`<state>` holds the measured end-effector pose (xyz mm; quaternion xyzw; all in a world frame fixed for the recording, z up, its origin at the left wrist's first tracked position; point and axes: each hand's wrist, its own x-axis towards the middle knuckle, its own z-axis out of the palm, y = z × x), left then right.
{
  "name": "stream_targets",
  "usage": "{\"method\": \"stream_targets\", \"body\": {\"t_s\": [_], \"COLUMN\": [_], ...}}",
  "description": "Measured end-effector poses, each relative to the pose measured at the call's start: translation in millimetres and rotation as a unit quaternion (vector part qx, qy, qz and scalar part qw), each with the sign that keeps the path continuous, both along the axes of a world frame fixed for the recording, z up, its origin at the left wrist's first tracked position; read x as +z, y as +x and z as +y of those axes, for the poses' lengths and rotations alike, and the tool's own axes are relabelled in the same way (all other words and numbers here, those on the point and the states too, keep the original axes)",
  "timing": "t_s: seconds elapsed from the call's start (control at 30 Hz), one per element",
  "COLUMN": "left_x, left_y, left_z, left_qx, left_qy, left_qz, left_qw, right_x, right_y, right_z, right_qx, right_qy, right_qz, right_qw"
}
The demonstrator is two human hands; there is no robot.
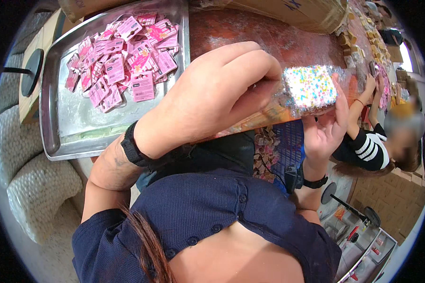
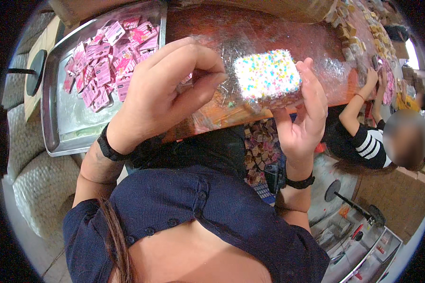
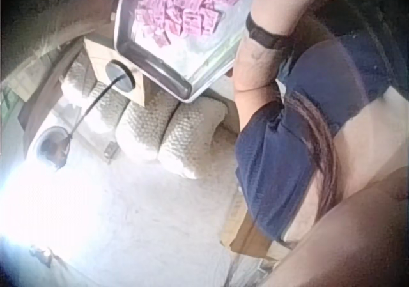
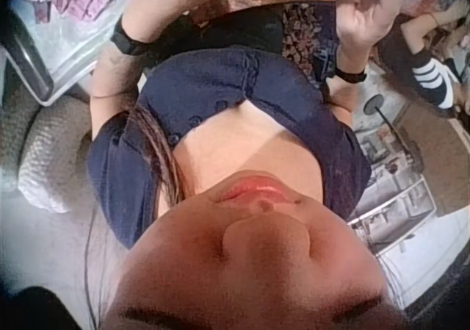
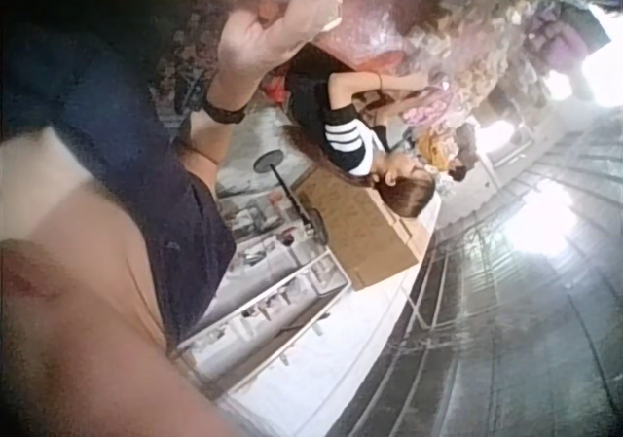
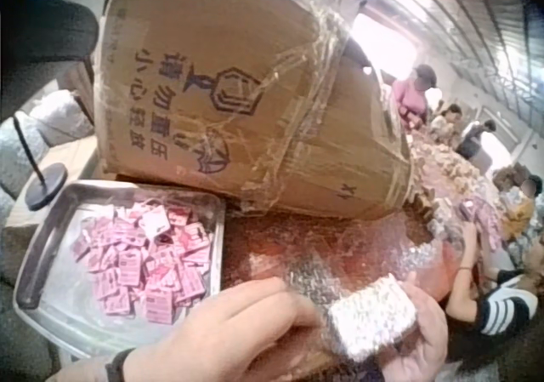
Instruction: The person is packaging small decorated rectangular objects by placing them into clear plastic bags and then into pink paper sleeves.
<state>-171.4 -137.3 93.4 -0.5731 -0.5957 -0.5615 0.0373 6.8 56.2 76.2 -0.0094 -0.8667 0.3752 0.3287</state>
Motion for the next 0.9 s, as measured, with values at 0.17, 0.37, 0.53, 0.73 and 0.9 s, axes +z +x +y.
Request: {"method": "stream_targets", "body": {"t_s": [0.17, 0.37, 0.53, 0.73, 0.9], "left_x": [-1.6, -3.9, -4.1, -6.5, 0.5], "left_y": [0.3, -0.6, -3.8, -2.8, 0.3], "left_z": [1.3, 1.0, -0.4, -1.0, -1.6], "left_qx": [0.011, 0.045, 0.033, 0.008, -0.067], "left_qy": [0.012, 0.010, -0.001, -0.035, -0.103], "left_qz": [0.011, 0.097, 0.137, 0.118, -0.101], "left_qw": [1.000, 0.994, 0.990, 0.992, 0.987], "right_x": [-2.6, -3.9, -4.7, 7.5, 15.2], "right_y": [-1.3, -2.8, -1.4, -1.7, 4.3], "right_z": [3.9, 1.8, 3.1, 1.0, 10.8], "right_qx": [0.020, 0.015, 0.000, -0.002, 0.036], "right_qy": [0.032, 0.029, 0.049, 0.144, 0.181], "right_qz": [0.006, 0.025, 0.006, -0.017, -0.040], "right_qw": [0.999, 0.999, 0.999, 0.989, 0.982]}}
